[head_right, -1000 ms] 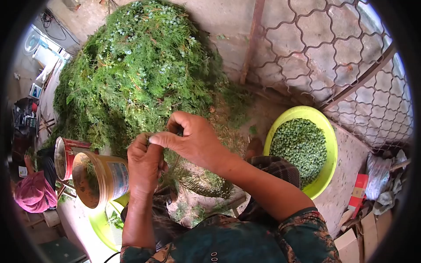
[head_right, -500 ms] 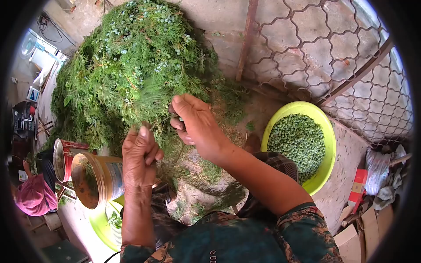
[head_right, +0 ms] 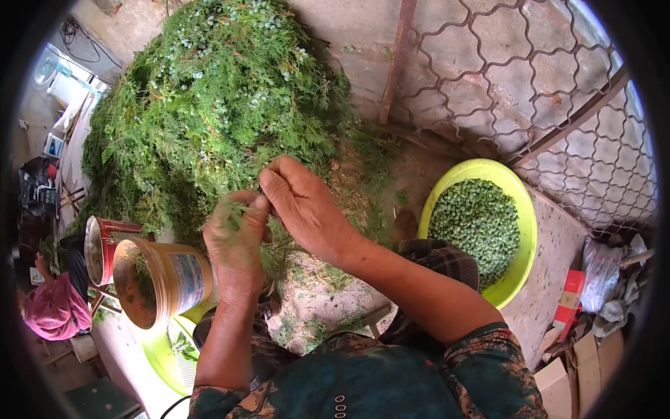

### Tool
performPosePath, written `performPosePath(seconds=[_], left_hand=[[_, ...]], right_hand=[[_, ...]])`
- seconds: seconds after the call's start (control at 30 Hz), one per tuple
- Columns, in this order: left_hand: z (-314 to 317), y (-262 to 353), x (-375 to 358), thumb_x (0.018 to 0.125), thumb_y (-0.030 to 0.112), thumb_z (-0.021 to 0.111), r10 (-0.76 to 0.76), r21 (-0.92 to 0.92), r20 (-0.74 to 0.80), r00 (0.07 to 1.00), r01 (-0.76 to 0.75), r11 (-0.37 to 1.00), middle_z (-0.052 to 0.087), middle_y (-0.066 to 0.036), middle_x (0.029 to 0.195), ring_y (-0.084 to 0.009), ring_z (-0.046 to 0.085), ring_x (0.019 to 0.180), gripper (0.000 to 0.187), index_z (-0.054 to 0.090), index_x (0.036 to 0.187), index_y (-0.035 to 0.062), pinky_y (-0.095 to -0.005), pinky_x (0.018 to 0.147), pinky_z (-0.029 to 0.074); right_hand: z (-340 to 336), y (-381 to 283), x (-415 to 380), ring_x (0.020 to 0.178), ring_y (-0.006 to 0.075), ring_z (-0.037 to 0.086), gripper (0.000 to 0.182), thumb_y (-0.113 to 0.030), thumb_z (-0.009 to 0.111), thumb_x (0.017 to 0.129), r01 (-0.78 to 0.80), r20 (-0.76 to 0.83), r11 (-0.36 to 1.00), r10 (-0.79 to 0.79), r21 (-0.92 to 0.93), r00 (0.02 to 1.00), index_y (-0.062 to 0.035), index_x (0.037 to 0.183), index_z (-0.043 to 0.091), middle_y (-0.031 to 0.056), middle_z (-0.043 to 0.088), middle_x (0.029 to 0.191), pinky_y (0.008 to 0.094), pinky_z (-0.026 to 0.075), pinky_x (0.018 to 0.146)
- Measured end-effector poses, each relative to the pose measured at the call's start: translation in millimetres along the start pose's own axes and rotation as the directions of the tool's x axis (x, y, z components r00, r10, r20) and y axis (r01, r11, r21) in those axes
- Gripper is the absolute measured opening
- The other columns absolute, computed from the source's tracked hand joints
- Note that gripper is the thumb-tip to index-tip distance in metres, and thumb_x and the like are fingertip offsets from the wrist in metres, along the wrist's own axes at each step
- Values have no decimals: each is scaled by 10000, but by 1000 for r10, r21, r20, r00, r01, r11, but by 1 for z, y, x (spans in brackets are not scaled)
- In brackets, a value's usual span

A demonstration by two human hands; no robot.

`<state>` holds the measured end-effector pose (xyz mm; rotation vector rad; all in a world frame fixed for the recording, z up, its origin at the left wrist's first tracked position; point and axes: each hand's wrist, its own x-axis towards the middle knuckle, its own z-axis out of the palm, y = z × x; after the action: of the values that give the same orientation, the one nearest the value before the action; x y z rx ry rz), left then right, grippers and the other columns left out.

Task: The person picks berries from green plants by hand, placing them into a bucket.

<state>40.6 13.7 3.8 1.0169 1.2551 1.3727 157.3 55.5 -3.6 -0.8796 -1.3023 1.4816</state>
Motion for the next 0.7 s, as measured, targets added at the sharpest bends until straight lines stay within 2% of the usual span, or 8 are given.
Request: performPosePath(seconds=[0.1,0.2,0.37,0.47,0.53,0.6,0.63,0.7], left_hand=[[-4,8,7,864,221,616,153,393,-289,945,-29,919,500,0,669,-82,447,526,218,552,912,17,-218,483,365],[-21,11,22,859,225,620,-8,138,-430,903,75,988,402,49,552,-43,350,467,205,544,910,41,-211,474,365],[-27,0,25,821,351,660,-195,-175,-203,960,160,971,360,69,536,-26,304,456,334,568,904,41,-210,458,347],[-16,6,16,812,349,671,-74,-49,-11,997,73,996,444,60,568,-37,365,475,351,598,968,44,-208,467,356],[-9,8,14,809,232,686,-44,11,-46,998,44,999,576,13,693,-52,471,559,248,624,950,37,-205,470,383],[-15,-7,15,816,220,677,-74,-28,-15,997,74,997,603,-17,768,-61,488,591,230,626,941,33,-205,475,388],[-18,-18,18,829,215,661,98,-97,-34,995,-101,990,591,-16,735,-70,487,576,202,613,920,41,-199,477,388],[-18,-3,22,835,216,653,10,6,-196,980,-9,1000,578,-9,706,-72,478,559,186,601,896,48,-200,476,390]], right_hand=[[-1,-5,0,548,36,346,227,-276,455,950,-115,11,986,114,118,993,-59,884,470,-36,381,642,205,290,450],[-8,-13,-1,484,29,306,237,-301,457,946,-259,110,917,236,302,965,-70,899,480,-41,376,618,188,235,406],[-9,-20,-4,435,27,283,248,-302,478,932,-468,265,791,390,393,882,-62,878,497,-40,385,611,186,221,385],[-6,-14,-3,446,27,291,258,-299,476,934,-432,256,830,359,352,898,-52,867,507,-41,389,614,191,222,386],[2,-11,-4,458,31,302,227,-260,473,936,-191,158,973,170,130,973,-60,830,489,-40,380,584,205,237,388],[0,1,-3,465,34,304,228,-256,474,937,-166,137,986,162,21,977,-54,831,488,-38,375,586,204,245,394],[-1,5,-3,471,37,306,229,-252,475,937,-140,117,986,150,-90,982,-49,832,488,-36,371,588,204,252,400],[-4,-4,-4,459,28,307,231,-270,480,935,-235,129,968,223,89,966,-58,844,494,-37,389,602,193,249,395]])
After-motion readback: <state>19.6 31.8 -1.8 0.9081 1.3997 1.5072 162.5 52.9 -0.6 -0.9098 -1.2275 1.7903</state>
